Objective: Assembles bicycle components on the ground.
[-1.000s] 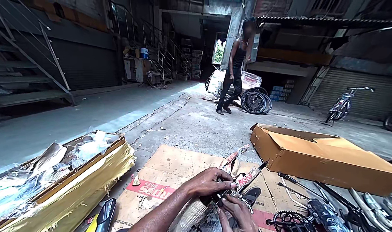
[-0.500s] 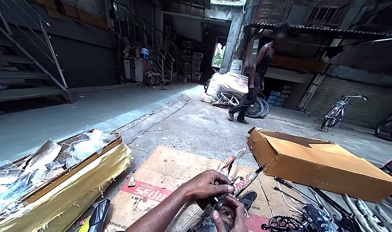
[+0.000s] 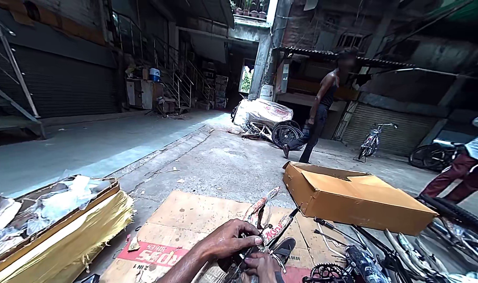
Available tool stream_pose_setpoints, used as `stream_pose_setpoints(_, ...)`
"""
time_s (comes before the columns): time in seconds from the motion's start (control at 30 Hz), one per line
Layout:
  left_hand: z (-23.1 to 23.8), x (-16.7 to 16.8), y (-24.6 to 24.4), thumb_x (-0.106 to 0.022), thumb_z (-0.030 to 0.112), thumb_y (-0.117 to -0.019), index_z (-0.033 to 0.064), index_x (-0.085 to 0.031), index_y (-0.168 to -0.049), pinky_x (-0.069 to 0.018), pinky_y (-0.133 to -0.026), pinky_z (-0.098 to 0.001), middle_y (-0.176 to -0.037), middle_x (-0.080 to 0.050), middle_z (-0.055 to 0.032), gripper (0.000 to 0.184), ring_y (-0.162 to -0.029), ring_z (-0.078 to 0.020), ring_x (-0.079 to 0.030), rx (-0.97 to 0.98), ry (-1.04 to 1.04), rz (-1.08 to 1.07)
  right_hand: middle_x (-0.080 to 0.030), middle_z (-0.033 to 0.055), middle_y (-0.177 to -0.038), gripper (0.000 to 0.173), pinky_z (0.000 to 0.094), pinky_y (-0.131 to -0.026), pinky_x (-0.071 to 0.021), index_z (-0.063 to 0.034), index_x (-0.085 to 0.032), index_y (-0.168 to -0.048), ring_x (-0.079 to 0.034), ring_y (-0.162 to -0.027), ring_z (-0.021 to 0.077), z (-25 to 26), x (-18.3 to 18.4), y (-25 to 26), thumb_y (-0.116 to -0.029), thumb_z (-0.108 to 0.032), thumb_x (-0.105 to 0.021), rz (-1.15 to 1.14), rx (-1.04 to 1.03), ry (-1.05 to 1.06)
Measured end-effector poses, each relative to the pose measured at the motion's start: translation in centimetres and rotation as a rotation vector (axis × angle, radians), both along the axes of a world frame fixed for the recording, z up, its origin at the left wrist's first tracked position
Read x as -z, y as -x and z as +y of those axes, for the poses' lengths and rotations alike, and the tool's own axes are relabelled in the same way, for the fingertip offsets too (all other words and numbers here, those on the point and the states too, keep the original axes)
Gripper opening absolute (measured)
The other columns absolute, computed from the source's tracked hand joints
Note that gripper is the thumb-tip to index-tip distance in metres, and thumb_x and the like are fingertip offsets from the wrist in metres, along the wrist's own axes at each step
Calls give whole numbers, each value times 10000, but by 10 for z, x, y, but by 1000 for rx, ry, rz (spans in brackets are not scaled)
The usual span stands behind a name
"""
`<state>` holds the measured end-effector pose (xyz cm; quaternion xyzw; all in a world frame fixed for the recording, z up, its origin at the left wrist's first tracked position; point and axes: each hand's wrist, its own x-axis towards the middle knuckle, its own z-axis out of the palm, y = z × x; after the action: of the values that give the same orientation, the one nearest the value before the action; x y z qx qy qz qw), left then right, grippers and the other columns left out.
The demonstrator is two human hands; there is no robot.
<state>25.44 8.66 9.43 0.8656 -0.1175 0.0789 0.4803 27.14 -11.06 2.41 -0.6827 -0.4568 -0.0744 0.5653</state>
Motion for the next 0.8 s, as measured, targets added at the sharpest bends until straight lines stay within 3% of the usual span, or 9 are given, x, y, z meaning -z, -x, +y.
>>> stream_pose_setpoints(0.07,0,0,-1,-564,484,-1030,163,-752,-1161,-558,-936,-376,-1145,-730,5,395,-1023,-103,-683,0,12,0,-594,244,-1231,332,342,-854,-618,85,-619,-1184,-681,-1022,223,-1,2,-1,-920,-107,-681,-46,8,-5)
stream_pose_setpoints(0.13,-1,0,-1,-566,485,-1029,170,-752,-1162,-557,-947,-373,-1144,-731,13,389,-1033,-97,-682,0,16,7,-599,197,-1209,493,365,-773,-649,122,-468,-1331,-705,-933,195,-2,-2,6,-958,-135,-659,246,-54,-47)
stream_pose_setpoints(0.23,-1,1,-1,-571,493,-1025,180,-757,-1150,-555,-947,-370,-1145,-729,24,386,-1038,-95,-679,-2,21,4,-694,137,-904,335,397,-620,-637,74,-474,-1242,-709,-678,205,1,-13,11,-1041,-169,-587,511,-84,-53)
stream_pose_setpoints(0.37,1,1,-1,-569,489,-1024,172,-758,-1142,-564,-932,-379,-1128,-734,8,388,-1021,-113,-687,2,30,3,-608,227,-1210,114,344,-954,-552,-49,-743,-993,-620,-1125,249,0,-3,4,-931,-112,-671,-173,33,-1)
stream_pose_setpoints(0.43,0,2,-1,-569,492,-1022,177,-760,-1142,-567,-923,-378,-1124,-735,11,387,-1011,-114,-688,0,32,1,-575,245,-1245,284,347,-949,-566,15,-689,-1120,-610,-1149,250,0,-1,5,-961,-219,-680,-104,10,-58)
stream_pose_setpoints(0.57,-4,3,-1,-582,497,-1014,182,-766,-1141,-554,-967,-380,-1164,-729,21,386,-1064,-107,-678,-4,36,0,-699,134,-932,379,395,-634,-639,59,-520,-1231,-714,-690,191,0,-11,12,-1026,-244,-621,393,7,10)
stream_pose_setpoints(0.67,-2,2,-1,-572,493,-1019,183,-765,-1142,-554,-965,-384,-1167,-730,16,385,-1066,-115,-679,-2,33,-4,-635,209,-1155,282,349,-799,-631,73,-654,-1163,-699,-933,209,-1,-1,6,-938,-96,-663,29,24,-1)
stream_pose_setpoints(0.73,-1,2,-2,-576,492,-1016,184,-765,-1143,-560,-955,-387,-1155,-735,15,383,-1050,-117,-685,-4,38,-1,-589,249,-1251,378,359,-884,-599,74,-626,-1214,-650,-1088,246,-1,1,2,-938,-174,-698,9,-12,-47)
stream_pose_setpoints(0.8,0,1,-3,-586,494,-1011,188,-766,-1140,-565,-948,-389,-1148,-737,14,378,-1038,-120,-690,-6,47,-2,-629,180,-1162,537,366,-754,-638,91,-494,-1333,-700,-920,184,-2,-6,5,-984,-273,-679,274,-47,-32)
